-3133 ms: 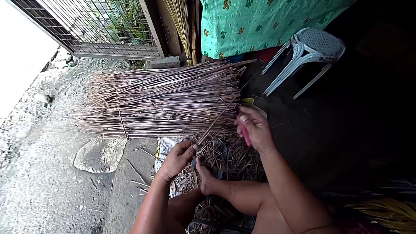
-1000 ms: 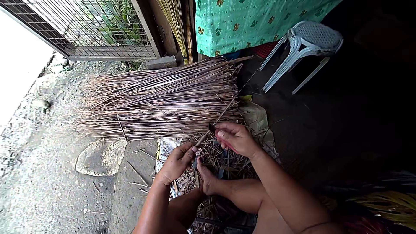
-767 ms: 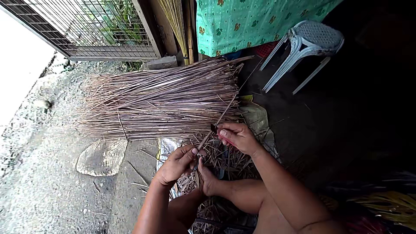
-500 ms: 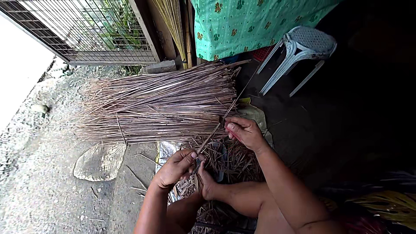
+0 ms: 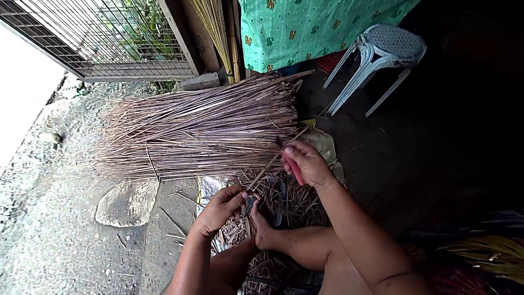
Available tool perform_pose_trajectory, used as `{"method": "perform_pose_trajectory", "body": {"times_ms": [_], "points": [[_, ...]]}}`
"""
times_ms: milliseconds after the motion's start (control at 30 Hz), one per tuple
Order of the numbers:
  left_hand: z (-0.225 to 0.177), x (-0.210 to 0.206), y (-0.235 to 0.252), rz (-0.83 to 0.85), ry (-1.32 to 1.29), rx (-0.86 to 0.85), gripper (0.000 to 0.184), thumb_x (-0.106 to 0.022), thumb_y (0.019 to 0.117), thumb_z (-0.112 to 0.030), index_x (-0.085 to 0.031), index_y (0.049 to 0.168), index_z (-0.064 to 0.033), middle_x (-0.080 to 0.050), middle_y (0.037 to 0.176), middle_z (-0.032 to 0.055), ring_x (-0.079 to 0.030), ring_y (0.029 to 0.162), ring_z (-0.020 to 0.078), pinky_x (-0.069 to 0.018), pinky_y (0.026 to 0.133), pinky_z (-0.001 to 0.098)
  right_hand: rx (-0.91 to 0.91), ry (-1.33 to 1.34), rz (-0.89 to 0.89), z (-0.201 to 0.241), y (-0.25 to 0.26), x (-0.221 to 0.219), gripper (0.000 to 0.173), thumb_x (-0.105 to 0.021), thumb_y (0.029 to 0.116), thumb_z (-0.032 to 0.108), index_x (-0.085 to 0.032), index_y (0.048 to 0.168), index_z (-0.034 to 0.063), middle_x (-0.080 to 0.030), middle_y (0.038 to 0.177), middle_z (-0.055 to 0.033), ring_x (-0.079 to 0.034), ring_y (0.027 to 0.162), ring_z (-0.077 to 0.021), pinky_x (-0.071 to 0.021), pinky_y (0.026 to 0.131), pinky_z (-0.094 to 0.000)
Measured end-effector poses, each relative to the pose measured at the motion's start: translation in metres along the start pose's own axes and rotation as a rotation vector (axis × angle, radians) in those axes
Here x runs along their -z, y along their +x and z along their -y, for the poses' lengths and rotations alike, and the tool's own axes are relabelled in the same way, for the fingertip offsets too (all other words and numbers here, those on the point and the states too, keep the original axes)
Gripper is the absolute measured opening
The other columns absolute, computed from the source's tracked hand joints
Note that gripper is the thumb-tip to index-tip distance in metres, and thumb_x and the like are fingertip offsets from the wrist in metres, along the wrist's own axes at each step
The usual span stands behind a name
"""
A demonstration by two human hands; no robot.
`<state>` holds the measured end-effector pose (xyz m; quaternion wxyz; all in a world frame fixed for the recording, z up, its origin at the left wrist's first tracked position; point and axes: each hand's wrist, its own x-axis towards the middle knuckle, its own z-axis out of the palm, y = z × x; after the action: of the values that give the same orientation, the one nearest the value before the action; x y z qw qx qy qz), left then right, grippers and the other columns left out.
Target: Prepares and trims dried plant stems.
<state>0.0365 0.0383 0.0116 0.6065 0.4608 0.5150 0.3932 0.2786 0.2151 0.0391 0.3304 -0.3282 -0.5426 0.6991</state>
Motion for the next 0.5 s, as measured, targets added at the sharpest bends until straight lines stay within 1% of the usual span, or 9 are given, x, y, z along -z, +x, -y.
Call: {"method": "perform_pose_trajectory", "body": {"times_ms": [33,100,167,233,300,333,367,433,500], "points": [[0.001,0.003,-0.001,0.003,0.016,0.021,0.035,-0.048,0.1076,-0.034,-0.068,0.115,-0.0061,-0.066,0.077,-0.0004,-0.058,0.056,0.0071,-0.0508,0.051,0.0218,0.034,0.018,-0.082,0.003,0.004,0.008,0.022,-0.047,0.1079,0.02,-0.064,0.116,0.0084,-0.066,0.082,-0.0033,-0.061,0.061,-0.0097,-0.055,0.055,-0.0251],[-0.001,0.006,-0.004,0.015,0.022,0.056,0.035,-0.044,0.1081,-0.033,-0.067,0.109,-0.0068,-0.068,0.078,0.0003,-0.06,0.056,0.0075,-0.0518,0.051,0.0222,0.106,0.072,-0.243,0.01,0.009,0.027,0.026,-0.043,0.1101,0.025,-0.06,0.125,0.0119,-0.064,0.085,-0.001,-0.06,0.063,-0.0092,-0.0544,0.057,-0.0248],[-0.004,0.006,-0.005,0.029,0.012,0.07,0.033,-0.045,0.1078,-0.031,-0.067,0.106,-0.0069,-0.067,0.077,0.0003,-0.06,0.055,0.0073,-0.0509,0.05,0.0218,0.16,0.085,-0.278,0.013,0.007,0.034,0.03,-0.042,0.1108,0.025,-0.059,0.131,0.0116,-0.063,0.086,-0.0012,-0.06,0.063,-0.0099,-0.055,0.056,-0.025],[-0.006,0.003,-0.003,0.017,-0.018,0.05,0.03,-0.048,0.1075,-0.031,-0.066,0.103,-0.0071,-0.067,0.077,0.0009,-0.06,0.055,0.008,-0.0511,0.05,0.022,0.139,-0.013,-0.179,0.01,0.001,0.023,0.029,-0.044,0.109,0.025,-0.062,0.125,0.0095,-0.065,0.083,-0.003,-0.061,0.06,-0.0112,-0.0565,0.055,-0.0277],[-0.007,0.0,-0.003,-0.014,-0.056,0.005,0.029,-0.05,0.1072,-0.031,-0.065,0.102,-0.0066,-0.068,0.076,0.0024,-0.061,0.054,0.0088,-0.0522,0.05,0.0226,0.081,-0.108,-0.005,-0.001,-0.006,0.0,0.024,-0.05,0.1063,0.022,-0.065,0.113,0.0042,-0.068,0.08,-0.0066,-0.064,0.059,-0.0138,-0.0579,0.055,-0.0305],[-0.009,0.0,-0.003,-0.035,-0.069,-0.015,0.028,-0.051,0.1072,-0.03,-0.064,0.102,-0.0062,-0.068,0.075,0.0024,-0.061,0.054,0.0086,-0.052,0.049,0.0225,0.054,-0.141,0.089,-0.007,-0.009,-0.012,0.024,-0.053,0.1052,0.019,-0.067,0.11,0.0006,-0.07,0.08,-0.008,-0.065,0.06,-0.0141,-0.0581,0.056,-0.0309],[-0.01,0.0,-0.004,-0.051,-0.082,-0.03,0.028,-0.051,0.1073,-0.029,-0.065,0.102,-0.006,-0.068,0.075,0.0021,-0.059,0.053,0.0077,-0.0509,0.049,0.0216,0.033,-0.166,0.187,-0.013,-0.012,-0.023,0.024,-0.055,0.1046,0.018,-0.068,0.108,-0.0017,-0.071,0.08,-0.0074,-0.065,0.061,-0.0128,-0.0579,0.057,-0.0299],[-0.011,0.0,-0.005,-0.055,-0.113,-0.052,0.027,-0.051,0.1073,-0.029,-0.065,0.102,-0.0059,-0.066,0.073,0.0008,-0.057,0.052,0.0058,-0.0484,0.048,0.02,0.032,-0.205,0.349,-0.023,-0.017,-0.039,0.025,-0.057,0.1045,0.02,-0.07,0.107,-0.0019,-0.07,0.081,-0.0031,-0.063,0.062,-0.0075,-0.0558,0.058,-0.025],[-0.012,0.001,-0.005,-0.047,-0.153,-0.061,0.028,-0.053,0.1069,-0.03,-0.066,0.102,-0.006,-0.065,0.073,0.0002,-0.055,0.051,0.0046,-0.0467,0.047,0.0189,0.119,-0.221,0.383,-0.027,-0.017,-0.042,0.024,-0.058,0.1046,0.019,-0.072,0.106,-0.0016,-0.07,0.082,-0.0009,-0.062,0.066,-0.0039,-0.0546,0.061,-0.0212]]}}
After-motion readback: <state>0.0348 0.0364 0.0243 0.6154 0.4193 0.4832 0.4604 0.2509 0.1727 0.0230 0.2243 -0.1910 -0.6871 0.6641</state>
